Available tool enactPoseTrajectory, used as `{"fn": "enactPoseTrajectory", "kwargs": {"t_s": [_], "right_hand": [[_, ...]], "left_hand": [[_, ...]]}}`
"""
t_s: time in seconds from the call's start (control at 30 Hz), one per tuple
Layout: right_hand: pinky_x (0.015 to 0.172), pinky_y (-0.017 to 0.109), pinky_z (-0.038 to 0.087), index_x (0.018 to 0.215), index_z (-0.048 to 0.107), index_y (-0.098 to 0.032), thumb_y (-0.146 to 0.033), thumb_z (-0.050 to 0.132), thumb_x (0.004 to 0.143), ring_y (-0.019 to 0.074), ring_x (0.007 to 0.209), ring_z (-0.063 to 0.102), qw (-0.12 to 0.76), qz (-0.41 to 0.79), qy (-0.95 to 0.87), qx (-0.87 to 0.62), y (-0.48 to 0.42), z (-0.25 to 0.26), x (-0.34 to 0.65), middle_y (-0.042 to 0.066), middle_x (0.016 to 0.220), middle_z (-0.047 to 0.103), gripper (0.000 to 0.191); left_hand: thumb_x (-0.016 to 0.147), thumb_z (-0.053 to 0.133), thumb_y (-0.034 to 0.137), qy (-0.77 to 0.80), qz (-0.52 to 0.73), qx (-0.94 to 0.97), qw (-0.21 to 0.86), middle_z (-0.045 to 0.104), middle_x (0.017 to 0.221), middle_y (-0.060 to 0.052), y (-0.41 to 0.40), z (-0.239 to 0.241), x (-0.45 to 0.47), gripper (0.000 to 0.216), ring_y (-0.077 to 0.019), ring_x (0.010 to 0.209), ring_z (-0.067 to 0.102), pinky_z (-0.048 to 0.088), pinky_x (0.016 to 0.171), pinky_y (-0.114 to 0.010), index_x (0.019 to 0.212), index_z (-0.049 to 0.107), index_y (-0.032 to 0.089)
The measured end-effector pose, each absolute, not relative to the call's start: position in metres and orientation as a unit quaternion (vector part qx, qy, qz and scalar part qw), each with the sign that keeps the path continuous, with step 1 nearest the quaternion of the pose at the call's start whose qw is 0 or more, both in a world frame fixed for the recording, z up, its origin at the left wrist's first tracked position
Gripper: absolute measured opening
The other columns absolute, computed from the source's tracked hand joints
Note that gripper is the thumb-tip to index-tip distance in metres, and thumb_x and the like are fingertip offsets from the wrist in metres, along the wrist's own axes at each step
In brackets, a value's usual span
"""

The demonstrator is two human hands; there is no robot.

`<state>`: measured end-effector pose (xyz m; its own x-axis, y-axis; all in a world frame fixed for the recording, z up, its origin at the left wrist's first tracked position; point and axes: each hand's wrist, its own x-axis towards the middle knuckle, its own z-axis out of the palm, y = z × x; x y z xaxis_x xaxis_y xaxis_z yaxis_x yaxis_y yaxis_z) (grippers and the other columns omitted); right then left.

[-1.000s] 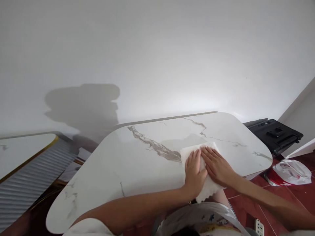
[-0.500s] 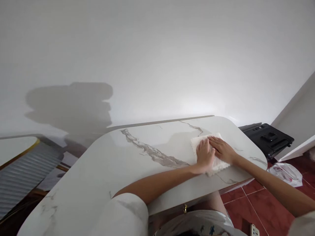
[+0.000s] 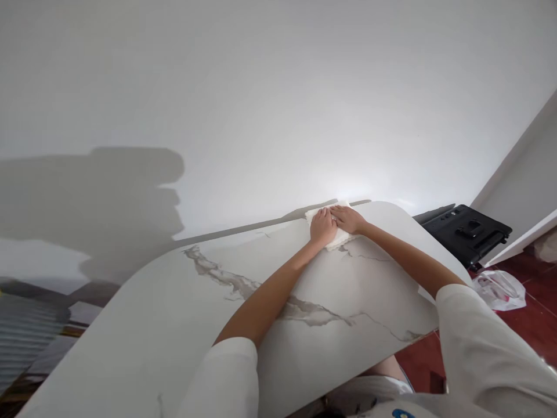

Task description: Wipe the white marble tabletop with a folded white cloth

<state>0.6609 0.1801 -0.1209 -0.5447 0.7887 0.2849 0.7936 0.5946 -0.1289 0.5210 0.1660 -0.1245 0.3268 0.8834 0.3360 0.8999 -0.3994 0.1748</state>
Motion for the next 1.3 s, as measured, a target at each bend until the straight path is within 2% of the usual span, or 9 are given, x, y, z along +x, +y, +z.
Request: {"fn": "enactPoseTrajectory", "kwargs": {"t_s": [0.23, 0.43, 0.57, 0.87, 1.07, 1.2, 1.3], "right_hand": [[0.109, 0.039, 0.027, 0.136, 0.043, -0.007, -0.022, 0.031, 0.089, 0.0231, 0.131, 0.036, 0.154, -0.013, -0.873, -0.463, 0.21, -0.127, 0.681, 0.012, 0.141, 0.044, 0.051], [0.109, 0.046, 0.028, 0.137, 0.041, -0.008, -0.028, 0.026, 0.092, 0.0257, 0.132, 0.035, 0.168, -0.014, -0.853, -0.495, 0.203, -0.135, 0.711, 0.013, 0.143, 0.04, 0.052], [0.109, 0.045, 0.027, 0.139, 0.039, -0.006, -0.029, 0.025, 0.093, 0.0263, 0.134, 0.032, 0.154, -0.026, -0.845, -0.512, 0.173, -0.135, 0.728, 0.013, 0.144, 0.038, 0.053], [0.109, 0.043, 0.027, 0.14, 0.037, -0.006, -0.027, 0.029, 0.093, 0.0265, 0.135, 0.03, 0.126, -0.03, -0.838, -0.53, 0.06, -0.128, 0.733, 0.014, 0.145, 0.036, 0.051], [0.109, 0.048, 0.028, 0.143, 0.034, -0.015, -0.028, 0.031, 0.094, 0.0258, 0.135, 0.03, 0.18, -0.023, -0.846, -0.502, -0.026, -0.128, 0.74, 0.011, 0.145, 0.037, 0.051], [0.11, 0.049, 0.029, 0.146, 0.027, -0.027, -0.03, 0.033, 0.094, 0.0234, 0.135, 0.03, 0.192, 0.024, -0.852, -0.486, -0.075, -0.125, 0.76, 0.004, 0.146, 0.034, 0.052], [0.11, 0.049, 0.029, 0.145, 0.028, -0.03, -0.031, 0.036, 0.094, 0.023, 0.134, 0.031, 0.196, 0.047, -0.856, -0.476, -0.085, -0.123, 0.785, 0.003, 0.146, 0.035, 0.052]], "left_hand": [[0.089, 0.031, 0.019, -0.544, -0.179, -0.819, 0.035, 0.047, 0.136, -0.016, 0.193, -0.124, 0.541, 0.044, -0.0242, 0.127, 0.04, 0.029, 0.107, -0.037, 0.129, 0.045, 0.005], [0.091, 0.028, 0.021, -0.529, -0.16, -0.834, 0.014, 0.041, 0.142, -0.015, 0.189, -0.122, 0.571, 0.048, -0.0238, 0.132, 0.035, 0.024, 0.11, -0.036, 0.135, 0.039, 0.003], [0.091, 0.028, 0.023, -0.519, -0.154, -0.841, -0.003, 0.035, 0.146, -0.014, 0.165, -0.123, 0.586, 0.051, -0.0244, 0.135, 0.03, 0.021, 0.112, -0.037, 0.138, 0.035, 0.002], [0.089, 0.029, 0.022, -0.516, -0.152, -0.841, -0.052, 0.033, 0.148, -0.012, 0.065, -0.119, 0.59, 0.053, -0.0241, 0.137, 0.027, 0.021, 0.114, -0.037, 0.14, 0.033, 0.005], [0.084, 0.033, 0.02, -0.521, -0.151, -0.831, -0.122, 0.033, 0.148, -0.009, -0.013, -0.119, 0.593, 0.057, -0.0218, 0.138, 0.026, 0.02, 0.115, -0.036, 0.14, 0.034, 0.009], [0.082, 0.039, 0.026, -0.521, -0.186, -0.816, -0.169, 0.031, 0.149, -0.006, -0.056, -0.133, 0.608, 0.061, -0.0221, 0.139, 0.024, 0.023, 0.113, -0.039, 0.142, 0.033, 0.018], [0.082, 0.04, 0.032, -0.515, -0.182, -0.815, -0.193, 0.03, 0.149, -0.008, -0.068, -0.134, 0.629, 0.063, -0.0239, 0.139, 0.022, 0.024, 0.113, -0.04, 0.143, 0.03, 0.016]]}}
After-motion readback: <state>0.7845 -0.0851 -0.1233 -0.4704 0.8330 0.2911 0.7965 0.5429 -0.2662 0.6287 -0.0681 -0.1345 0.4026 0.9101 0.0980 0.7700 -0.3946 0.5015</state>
